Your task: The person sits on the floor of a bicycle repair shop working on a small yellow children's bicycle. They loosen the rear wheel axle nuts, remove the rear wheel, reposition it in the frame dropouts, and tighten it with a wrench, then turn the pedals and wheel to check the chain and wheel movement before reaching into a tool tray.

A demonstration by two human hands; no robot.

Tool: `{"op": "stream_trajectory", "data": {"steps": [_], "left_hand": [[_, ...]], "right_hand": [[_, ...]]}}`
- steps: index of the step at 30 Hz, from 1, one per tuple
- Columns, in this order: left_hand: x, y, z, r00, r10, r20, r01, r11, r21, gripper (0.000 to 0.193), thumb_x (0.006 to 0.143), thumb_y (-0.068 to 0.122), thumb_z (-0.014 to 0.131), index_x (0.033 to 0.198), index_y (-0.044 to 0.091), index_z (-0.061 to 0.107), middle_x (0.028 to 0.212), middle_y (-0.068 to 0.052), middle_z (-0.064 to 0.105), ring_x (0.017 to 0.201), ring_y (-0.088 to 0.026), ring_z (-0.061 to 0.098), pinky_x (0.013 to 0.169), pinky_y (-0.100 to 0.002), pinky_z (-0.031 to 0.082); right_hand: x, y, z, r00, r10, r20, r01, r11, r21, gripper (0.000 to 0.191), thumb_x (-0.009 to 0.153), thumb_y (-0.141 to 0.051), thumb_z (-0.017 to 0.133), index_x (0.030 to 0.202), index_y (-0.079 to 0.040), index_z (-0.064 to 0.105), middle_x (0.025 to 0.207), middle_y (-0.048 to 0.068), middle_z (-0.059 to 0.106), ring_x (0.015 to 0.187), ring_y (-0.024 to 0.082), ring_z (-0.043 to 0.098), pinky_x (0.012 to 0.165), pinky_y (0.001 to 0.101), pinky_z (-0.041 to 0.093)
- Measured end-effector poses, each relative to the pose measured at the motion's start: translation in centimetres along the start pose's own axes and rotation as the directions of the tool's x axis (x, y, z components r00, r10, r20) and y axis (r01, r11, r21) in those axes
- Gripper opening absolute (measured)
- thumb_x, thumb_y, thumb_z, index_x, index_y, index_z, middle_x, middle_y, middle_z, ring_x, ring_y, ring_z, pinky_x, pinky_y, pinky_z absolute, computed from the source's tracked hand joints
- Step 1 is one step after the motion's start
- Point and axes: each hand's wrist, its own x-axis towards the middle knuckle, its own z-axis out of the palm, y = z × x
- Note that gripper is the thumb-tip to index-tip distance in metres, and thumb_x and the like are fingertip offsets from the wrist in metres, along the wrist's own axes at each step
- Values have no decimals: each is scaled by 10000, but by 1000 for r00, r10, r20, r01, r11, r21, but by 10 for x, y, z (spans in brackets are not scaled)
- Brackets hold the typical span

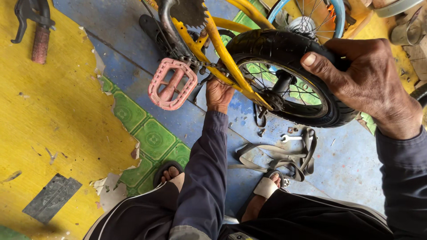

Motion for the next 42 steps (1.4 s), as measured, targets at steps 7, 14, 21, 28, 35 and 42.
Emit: {"op": "stream_trajectory", "data": {"steps": [7,14,21,28,35,42], "left_hand": [[5,0,-8,1000,6,-14,-6,1000,1,571,967,-12,635,1516,21,485,1350,-116,650,1240,-273,625,1124,-485,486],[13,4,-11,1000,13,2,-13,1000,15,546,970,-11,637,1495,15,491,1360,-104,649,1258,-247,626,1129,-451,489],[17,14,-4,999,-28,43,32,996,-84,609,964,38,719,1520,-13,477,1374,-133,644,1233,-234,653,1095,-392,531],[25,21,-3,998,-49,28,50,998,-45,631,988,-8,709,1564,15,452,1413,-113,632,1242,-201,644,1091,-363,529],[25,25,0,996,-64,56,68,995,-69,678,910,-21,716,1530,28,445,1429,-92,623,1286,-205,621,1134,-374,502],[23,21,3,1000,-22,22,22,999,-24,584,1000,46,688,1537,-5,464,1352,-104,647,1239,-205,621,1125,-371,485]], "right_hand": [[6,1,-4,1000,-24,17,23,998,50,530,1071,-487,659,928,15,751,627,98,625,454,160,585,477,351,432],[16,-8,-5,1000,10,11,-9,993,-120,475,1017,-396,691,869,50,763,580,134,620,501,227,565,509,384,448],[26,-5,2,998,55,33,-57,996,73,436,1017,-405,691,985,25,758,623,100,665,502,158,612,488,334,464],[34,-12,4,998,65,9,-64,997,-32,406,963,-363,718,976,39,775,608,115,662,505,169,615,491,344,458],[42,-15,3,1000,14,17,-14,1000,-2,412,1013,-386,684,929,9,770,614,97,653,463,158,564,419,325,432],[39,-7,6,1000,-18,-11,19,999,43,431,1010,-389,657,901,14,764,612,106,667,433,145,533,438,361,413]]}}
